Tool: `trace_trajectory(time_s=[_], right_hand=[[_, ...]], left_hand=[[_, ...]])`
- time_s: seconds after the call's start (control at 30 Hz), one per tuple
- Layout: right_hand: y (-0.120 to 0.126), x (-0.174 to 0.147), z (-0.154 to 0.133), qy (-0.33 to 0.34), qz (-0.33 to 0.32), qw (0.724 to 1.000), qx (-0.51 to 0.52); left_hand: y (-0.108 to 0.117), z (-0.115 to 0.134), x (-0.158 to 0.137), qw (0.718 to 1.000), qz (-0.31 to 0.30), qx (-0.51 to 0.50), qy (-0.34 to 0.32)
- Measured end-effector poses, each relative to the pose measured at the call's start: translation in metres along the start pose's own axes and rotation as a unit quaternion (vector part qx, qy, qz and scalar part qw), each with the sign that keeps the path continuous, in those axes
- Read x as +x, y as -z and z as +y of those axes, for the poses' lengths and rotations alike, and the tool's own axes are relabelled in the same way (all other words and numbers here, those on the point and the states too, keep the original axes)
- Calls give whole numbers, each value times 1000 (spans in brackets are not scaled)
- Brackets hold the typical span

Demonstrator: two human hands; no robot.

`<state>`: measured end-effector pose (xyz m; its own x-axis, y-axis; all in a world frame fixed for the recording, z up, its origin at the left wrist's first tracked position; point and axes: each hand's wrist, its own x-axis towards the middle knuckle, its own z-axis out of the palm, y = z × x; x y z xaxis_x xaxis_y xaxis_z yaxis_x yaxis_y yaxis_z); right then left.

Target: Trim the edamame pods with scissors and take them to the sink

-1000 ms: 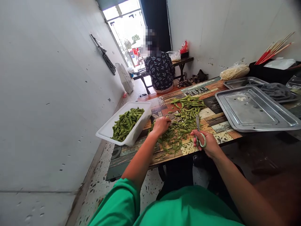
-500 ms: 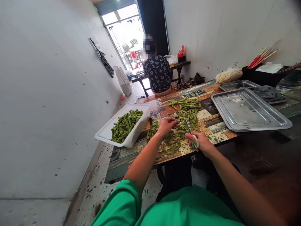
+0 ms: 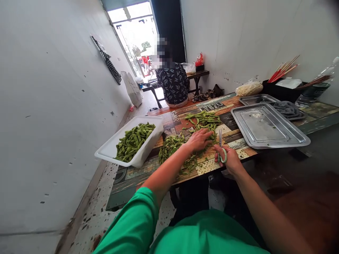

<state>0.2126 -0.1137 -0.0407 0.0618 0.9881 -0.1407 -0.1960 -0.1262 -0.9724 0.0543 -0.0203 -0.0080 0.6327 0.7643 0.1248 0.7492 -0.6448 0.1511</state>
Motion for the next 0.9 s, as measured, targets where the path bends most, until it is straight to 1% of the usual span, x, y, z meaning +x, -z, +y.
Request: trace_trajectory(time_s=[0.03,0.07,0.13,0.2,0.27,0.33,0.37,0.43,0.5,0.53,0.57,0.63,0.7,0.73,0.83,0.9], right_hand=[[0,0,0,-1,-1,1000,0],[1,-1,-1,-4,-3,1000,3],[2,-2,-3,-17,-5,1000,12],[2,-2,-5,-30,-9,999,15],[1,-2,-6,-36,-17,999,13],[1,-1,-5,-32,-23,999,13],[2,-1,-4,-29,-23,999,14],[4,1,0,-25,-31,999,16],[6,1,3,-25,-42,999,17],[6,2,4,-26,-46,998,16],[7,2,5,-26,-46,998,15],[6,1,5,-25,-39,999,12],[5,0,3,-25,-34,999,9],[4,-1,2,-26,-31,999,7],[1,-2,-2,-28,-25,999,1],[0,-2,-3,-28,-23,999,-2]], left_hand=[[-7,2,3,999,-21,-9,-43],[-12,2,3,997,-37,-14,-67],[-16,-8,-4,995,-50,-24,-80],[-9,-26,-19,995,-52,-42,-68],[4,-48,-34,994,-58,-79,-41],[17,-64,-44,990,-57,-130,-6],[21,-68,-45,988,-42,-149,20],[24,-68,-40,984,18,-146,104],[21,-61,-28,974,72,-96,194],[18,-55,-19,968,78,-66,229],[15,-49,-11,963,66,-39,257],[8,-39,4,956,18,-2,294],[5,-33,14,954,-20,1,299],[5,-32,16,957,-26,-17,287],[7,-37,15,965,-4,-110,239],[11,-44,11,961,23,-146,233]])
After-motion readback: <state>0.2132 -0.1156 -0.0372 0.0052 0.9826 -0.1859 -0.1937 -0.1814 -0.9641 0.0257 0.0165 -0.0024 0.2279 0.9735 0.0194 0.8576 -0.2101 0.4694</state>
